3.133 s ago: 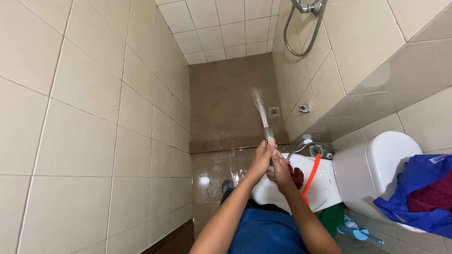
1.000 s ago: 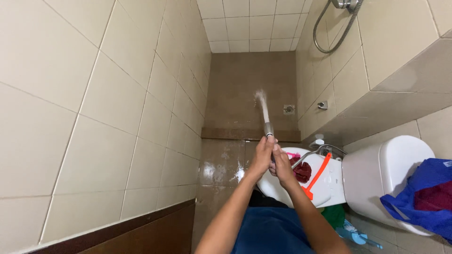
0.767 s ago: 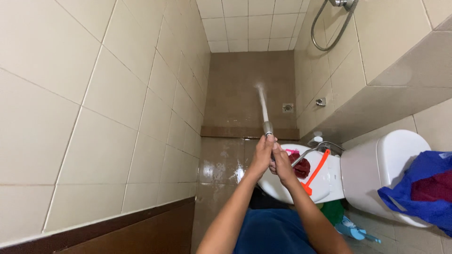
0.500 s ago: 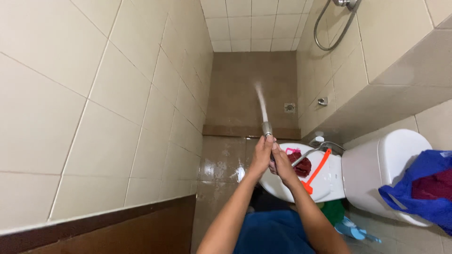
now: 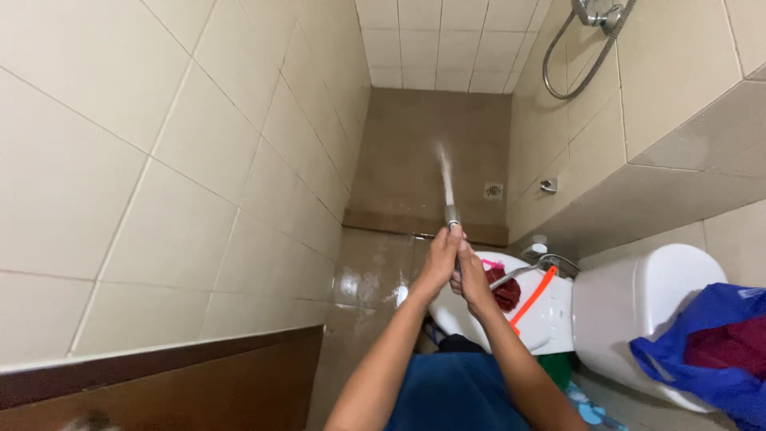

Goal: The person uses a handheld shower head to rinse the bathroom floor and walls. They move the spray across the tiled floor, around the toilet base, and along the lower wall sections, directing water toward the drain.

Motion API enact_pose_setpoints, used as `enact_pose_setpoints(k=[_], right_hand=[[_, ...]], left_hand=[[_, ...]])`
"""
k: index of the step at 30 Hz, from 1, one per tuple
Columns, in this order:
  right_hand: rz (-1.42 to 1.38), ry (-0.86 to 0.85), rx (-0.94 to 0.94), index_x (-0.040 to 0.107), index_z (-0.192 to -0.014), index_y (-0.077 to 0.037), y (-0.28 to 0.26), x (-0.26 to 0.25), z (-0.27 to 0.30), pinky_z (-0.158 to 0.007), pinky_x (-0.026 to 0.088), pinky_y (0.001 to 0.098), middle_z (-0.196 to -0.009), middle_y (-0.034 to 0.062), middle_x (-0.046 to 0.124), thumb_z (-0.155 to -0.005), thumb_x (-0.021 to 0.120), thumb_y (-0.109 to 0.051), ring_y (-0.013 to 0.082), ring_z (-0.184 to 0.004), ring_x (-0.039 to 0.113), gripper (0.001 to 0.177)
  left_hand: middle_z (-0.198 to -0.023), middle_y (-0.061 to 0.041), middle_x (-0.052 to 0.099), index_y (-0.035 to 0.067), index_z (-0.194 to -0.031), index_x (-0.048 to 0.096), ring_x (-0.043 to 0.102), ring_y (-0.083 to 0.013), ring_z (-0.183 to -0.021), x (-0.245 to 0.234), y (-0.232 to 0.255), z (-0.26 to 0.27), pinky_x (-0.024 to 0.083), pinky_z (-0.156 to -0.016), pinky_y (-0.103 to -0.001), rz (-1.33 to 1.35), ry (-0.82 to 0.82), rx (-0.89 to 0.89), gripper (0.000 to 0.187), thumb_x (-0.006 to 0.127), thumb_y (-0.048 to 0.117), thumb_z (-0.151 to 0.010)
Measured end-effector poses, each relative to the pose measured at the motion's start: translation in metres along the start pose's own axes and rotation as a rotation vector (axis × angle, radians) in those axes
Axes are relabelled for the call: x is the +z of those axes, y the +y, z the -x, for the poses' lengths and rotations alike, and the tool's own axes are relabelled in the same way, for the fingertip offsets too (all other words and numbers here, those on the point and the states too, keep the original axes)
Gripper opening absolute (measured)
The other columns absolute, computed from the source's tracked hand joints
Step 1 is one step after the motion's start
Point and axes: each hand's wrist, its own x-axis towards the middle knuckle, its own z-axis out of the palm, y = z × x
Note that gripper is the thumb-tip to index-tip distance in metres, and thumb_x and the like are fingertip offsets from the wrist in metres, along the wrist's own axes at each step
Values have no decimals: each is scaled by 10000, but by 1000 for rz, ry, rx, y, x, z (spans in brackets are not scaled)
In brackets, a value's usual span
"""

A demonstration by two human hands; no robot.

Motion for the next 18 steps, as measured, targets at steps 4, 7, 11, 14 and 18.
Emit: enact_pose_setpoints(k=[4,7,11,14,18], right_hand=[[42,11,54,543,-1241,-197,-15,-2,-13,-359,222,217,-532,-74,359,-1005,373,-598,41,-376,287,495],[-6,-30,18,519,-1153,-138,-22,-5,-23,-364,217,212,-562,-80,370,-1050,394,-580,31,-398,288,471],[14,-35,41,532,-1128,-157,-33,-10,-29,-354,220,207,-546,-77,369,-1026,385,-586,29,-387,289,464],[43,-35,65,539,-1137,-173,-35,-18,-36,-347,228,211,-535,-75,373,-1010,376,-591,32,-378,298,467],[4,-55,100,501,-1085,-151,-32,-28,-53,-350,227,208,-540,-76,375,-1025,397,-590,33,-381,303,455]], left_hand=[[-851,-54,667,45,-1050,591,639,-125,-780,6,3,-15,526,-685,-289,31,32,52,498,470,528,-1056],[-843,-48,665,52,-1051,584,627,-131,-754,10,20,-18,519,-662,-296,11,49,30,490,456,524,-1052],[-850,-55,671,48,-1068,592,643,-132,-784,15,15,-32,533,-711,-304,2,72,21,498,472,530,-1044],[-852,-57,668,57,-1066,586,646,-139,-786,22,11,-38,536,-718,-315,7,85,-11,505,464,547,-1036],[-856,-69,677,48,-1047,602,655,-154,-808,23,5,-52,532,-749,-320,-28,146,25,515,478,547,-1033]])
